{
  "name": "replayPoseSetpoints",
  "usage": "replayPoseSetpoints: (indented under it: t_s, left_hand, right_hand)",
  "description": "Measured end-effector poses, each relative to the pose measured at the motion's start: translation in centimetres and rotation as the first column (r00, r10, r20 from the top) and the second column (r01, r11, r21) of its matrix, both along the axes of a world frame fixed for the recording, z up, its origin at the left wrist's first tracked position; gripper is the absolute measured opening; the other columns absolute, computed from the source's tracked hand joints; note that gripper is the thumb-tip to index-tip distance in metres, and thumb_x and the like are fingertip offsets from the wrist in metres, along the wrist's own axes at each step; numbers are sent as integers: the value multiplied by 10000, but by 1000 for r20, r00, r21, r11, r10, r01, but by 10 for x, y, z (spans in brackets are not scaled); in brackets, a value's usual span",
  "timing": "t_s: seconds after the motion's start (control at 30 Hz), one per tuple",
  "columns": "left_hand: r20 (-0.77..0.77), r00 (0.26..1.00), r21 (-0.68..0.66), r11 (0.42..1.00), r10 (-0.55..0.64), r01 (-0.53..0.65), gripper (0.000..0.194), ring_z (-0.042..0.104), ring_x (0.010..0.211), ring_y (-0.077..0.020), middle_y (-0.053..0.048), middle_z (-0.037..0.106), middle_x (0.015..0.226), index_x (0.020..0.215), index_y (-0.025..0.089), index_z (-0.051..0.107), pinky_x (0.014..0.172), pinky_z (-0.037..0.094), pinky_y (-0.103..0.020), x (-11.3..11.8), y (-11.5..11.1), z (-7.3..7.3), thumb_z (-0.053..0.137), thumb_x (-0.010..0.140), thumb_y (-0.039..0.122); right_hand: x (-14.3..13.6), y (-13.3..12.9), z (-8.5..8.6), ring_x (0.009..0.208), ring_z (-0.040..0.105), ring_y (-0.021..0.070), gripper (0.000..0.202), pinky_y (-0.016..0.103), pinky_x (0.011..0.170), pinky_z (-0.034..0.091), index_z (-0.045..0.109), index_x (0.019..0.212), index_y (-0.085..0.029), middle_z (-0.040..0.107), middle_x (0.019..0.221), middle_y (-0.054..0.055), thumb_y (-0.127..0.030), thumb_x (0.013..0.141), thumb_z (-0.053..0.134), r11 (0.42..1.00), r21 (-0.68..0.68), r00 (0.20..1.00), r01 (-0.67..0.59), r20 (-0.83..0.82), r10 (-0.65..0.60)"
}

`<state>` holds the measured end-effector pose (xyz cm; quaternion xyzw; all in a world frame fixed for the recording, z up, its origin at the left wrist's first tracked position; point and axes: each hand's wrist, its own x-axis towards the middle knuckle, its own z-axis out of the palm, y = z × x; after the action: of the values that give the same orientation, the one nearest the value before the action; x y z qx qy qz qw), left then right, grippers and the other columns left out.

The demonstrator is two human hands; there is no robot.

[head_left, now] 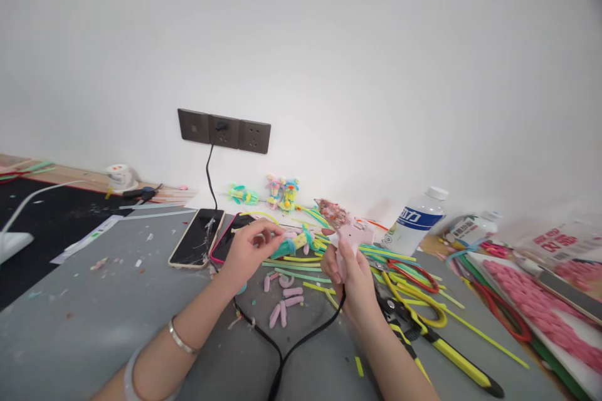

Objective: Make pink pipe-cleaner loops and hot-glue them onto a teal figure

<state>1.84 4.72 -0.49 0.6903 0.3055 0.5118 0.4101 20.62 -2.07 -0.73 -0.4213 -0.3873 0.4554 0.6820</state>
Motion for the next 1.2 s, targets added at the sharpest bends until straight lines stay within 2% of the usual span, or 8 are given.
replayPoseSetpoints:
  t_s: [0.13,0.23,0.37,0.47,0.63,0.8,1.2]
  left_hand:
    - [33,995,18,996,91,-92,137,521,646,-124,-40,669,800,775,169,699,541,398,-217,-6,6,1,671,834,289]
    - [59,988,-9,990,140,-139,153,505,615,-117,-29,668,773,779,171,705,524,393,-216,-8,7,2,689,819,318]
    - [84,991,-82,992,106,-99,163,571,669,-138,-26,684,771,770,172,698,619,470,-238,-6,10,-1,712,793,333]
    - [71,993,-95,992,95,-88,167,603,713,-151,-32,703,811,777,175,702,658,487,-247,-4,11,-4,707,801,341]
    - [24,981,39,981,190,-191,137,515,645,-128,-35,671,814,763,177,712,539,405,-220,-7,12,-5,694,814,303]
    - [24,970,126,962,241,-242,111,462,604,-114,-22,607,792,775,180,727,516,363,-224,-9,13,-3,700,827,273]
    - [-10,972,155,961,233,-228,156,464,585,-116,-36,603,790,766,182,732,486,351,-225,-8,7,4,682,842,309]
  right_hand:
    - [-1,-3,1,345,215,57,425,233,410,143,632,966,-176,379,431,-97,-590,873,625,996,24,996,-87,-4,87]
    - [-3,-4,-1,347,216,49,436,224,404,138,622,946,-169,382,436,-99,-595,856,650,989,8,989,-146,19,145]
    - [-4,-4,-3,356,227,40,442,211,409,151,605,928,-166,374,449,-109,-582,819,706,985,-12,985,-171,30,171]
    - [-3,-4,-4,346,228,34,444,207,401,147,608,895,-162,373,444,-107,-597,835,677,978,-26,978,-207,21,208]
    - [-4,-7,-4,316,207,35,481,207,375,130,621,884,-158,345,423,-117,-635,827,655,960,-76,961,-269,43,272]
    - [-6,-8,-2,323,214,34,549,194,355,149,640,902,-147,346,425,-120,-679,776,681,936,-157,942,-315,67,329]
    - [-5,-7,-4,331,202,34,572,192,346,159,625,856,-157,321,429,-122,-718,755,669,929,-194,934,-314,110,339]
